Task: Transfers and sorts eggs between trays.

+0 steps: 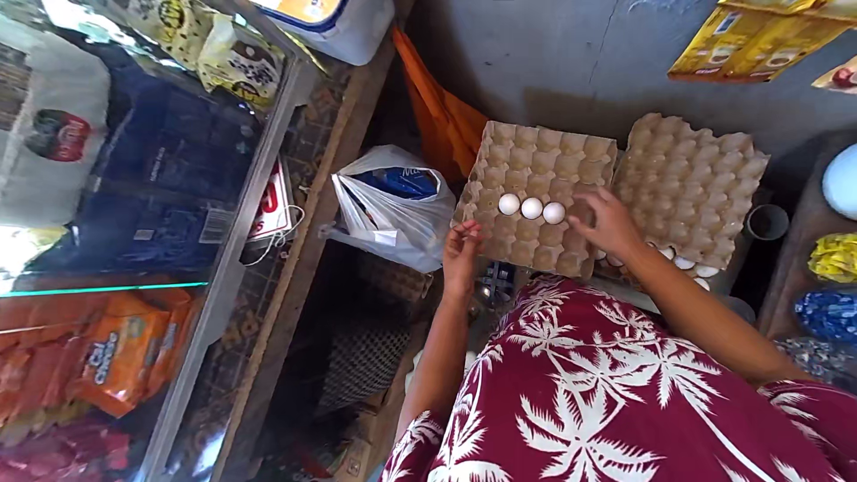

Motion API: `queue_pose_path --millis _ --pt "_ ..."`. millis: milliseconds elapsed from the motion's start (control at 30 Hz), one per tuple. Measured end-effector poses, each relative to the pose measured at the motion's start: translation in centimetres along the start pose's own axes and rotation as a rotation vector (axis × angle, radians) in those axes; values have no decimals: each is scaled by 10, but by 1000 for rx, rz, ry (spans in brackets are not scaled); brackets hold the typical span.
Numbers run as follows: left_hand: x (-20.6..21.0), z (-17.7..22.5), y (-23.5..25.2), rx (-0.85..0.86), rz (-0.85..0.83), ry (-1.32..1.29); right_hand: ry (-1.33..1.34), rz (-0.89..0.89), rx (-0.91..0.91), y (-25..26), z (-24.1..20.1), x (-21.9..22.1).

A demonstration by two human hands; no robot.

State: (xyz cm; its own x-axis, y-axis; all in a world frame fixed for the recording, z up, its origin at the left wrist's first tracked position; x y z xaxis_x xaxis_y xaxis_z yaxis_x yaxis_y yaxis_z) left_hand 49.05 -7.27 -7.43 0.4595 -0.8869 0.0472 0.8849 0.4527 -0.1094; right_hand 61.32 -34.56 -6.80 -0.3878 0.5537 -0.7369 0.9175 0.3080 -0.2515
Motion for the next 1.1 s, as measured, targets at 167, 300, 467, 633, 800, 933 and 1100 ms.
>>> queue_pose_path --millis 167,300,467,633,800,933,1100 --pt "-44 -16 37 153 -25 627 19 407 422 -39 118 -70" --pt "-57 -31 63 19 -82 702 141 463 970 -65 209 -93" --pt "-44 -18 73 71 -83 696 273 418 1137 -69 259 -84" --pt "-29 -10 71 93 -80 652 247 431 1126 -65 265 -87" --pt "-21 -2 65 109 -85 633 214 376 1108 -58 277 -86" --pt "-17 2 62 124 -75 584 136 336 1168 -56 271 -88" --pt "-7 9 52 87 -89 548 101 322 1244 -57 268 -85"
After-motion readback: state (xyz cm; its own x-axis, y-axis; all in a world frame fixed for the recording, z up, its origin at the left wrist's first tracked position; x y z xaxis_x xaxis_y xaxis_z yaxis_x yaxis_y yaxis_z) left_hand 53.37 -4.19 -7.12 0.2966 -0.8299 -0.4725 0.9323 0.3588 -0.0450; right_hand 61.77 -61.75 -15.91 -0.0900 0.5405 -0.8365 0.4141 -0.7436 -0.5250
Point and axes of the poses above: each hand's wrist, its own y-axis towards the middle knuckle, its own x-axis out of the palm, z = x × y, the point moved 5 cm from there along y, towards the middle knuckle, and after that the axes turned 13 degrees about x, right-handed, at the moved point
